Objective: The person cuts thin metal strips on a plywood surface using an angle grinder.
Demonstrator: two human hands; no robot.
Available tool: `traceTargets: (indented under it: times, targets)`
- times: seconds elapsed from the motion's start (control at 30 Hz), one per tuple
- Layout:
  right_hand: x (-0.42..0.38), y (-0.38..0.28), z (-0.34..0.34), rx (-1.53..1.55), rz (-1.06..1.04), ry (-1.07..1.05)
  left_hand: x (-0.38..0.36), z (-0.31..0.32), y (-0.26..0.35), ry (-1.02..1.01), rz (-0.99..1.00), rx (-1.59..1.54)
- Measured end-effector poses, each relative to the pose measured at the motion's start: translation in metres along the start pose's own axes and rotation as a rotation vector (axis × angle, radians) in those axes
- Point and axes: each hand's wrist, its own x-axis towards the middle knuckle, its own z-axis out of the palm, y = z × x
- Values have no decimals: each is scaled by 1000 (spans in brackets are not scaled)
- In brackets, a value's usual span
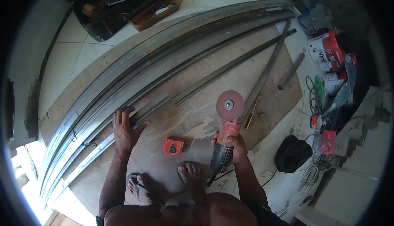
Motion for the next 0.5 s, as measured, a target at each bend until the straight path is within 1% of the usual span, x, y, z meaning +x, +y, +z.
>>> traceTargets:
  times: [0.07, 0.1, 0.13, 0.17, 0.2, 0.23, 0.3, 0.33, 0.37, 0.4, 0.43, 0.47, 0.5]
  targets:
    - [-11, 1, 3, 110, -66, -18, -1, -13, 21, 344, 236, 37]
    - [-15, 2, 3, 120, -75, -23, -7, -10, 30, 325, 291, -21]
    - [-18, 4, 4, 136, -90, -15, -13, -14, 45, 264, 343, -41]
    - [-20, 6, 6, 152, -103, -10, -19, -3, 52, 230, 445, -132]
    - [-17, 11, 12, 170, -108, -38, -43, 14, 79, 66, 416, -263]
    - [-16, 15, 18, 157, -141, -59, -48, 19, 94, -22, 487, -353]
    - [-16, 24, 27, 145, -172, -88, -76, 30, 125, -512, 170, -696]
    - [-15, 30, 31, 111, -180, -56, -86, 36, 134, -503, 168, -691]
    - [-14, 33, 38, 75, -189, -25, -94, 42, 141, -757, 42, -742]
    - [-13, 33, 44, 73, -187, -39, -100, 48, 145, -1007, -90, -787]
    - [-14, 31, 55, 180, -163, -59, -104, 49, 150, -989, -96, -786]
    - [-13, 30, 63, 288, -132, -80, -107, 49, 153, -940, -197, -941]
    - [-9, 31, 65, 287, -112, -104, -110, 49, 155, -876, -302, -1095]
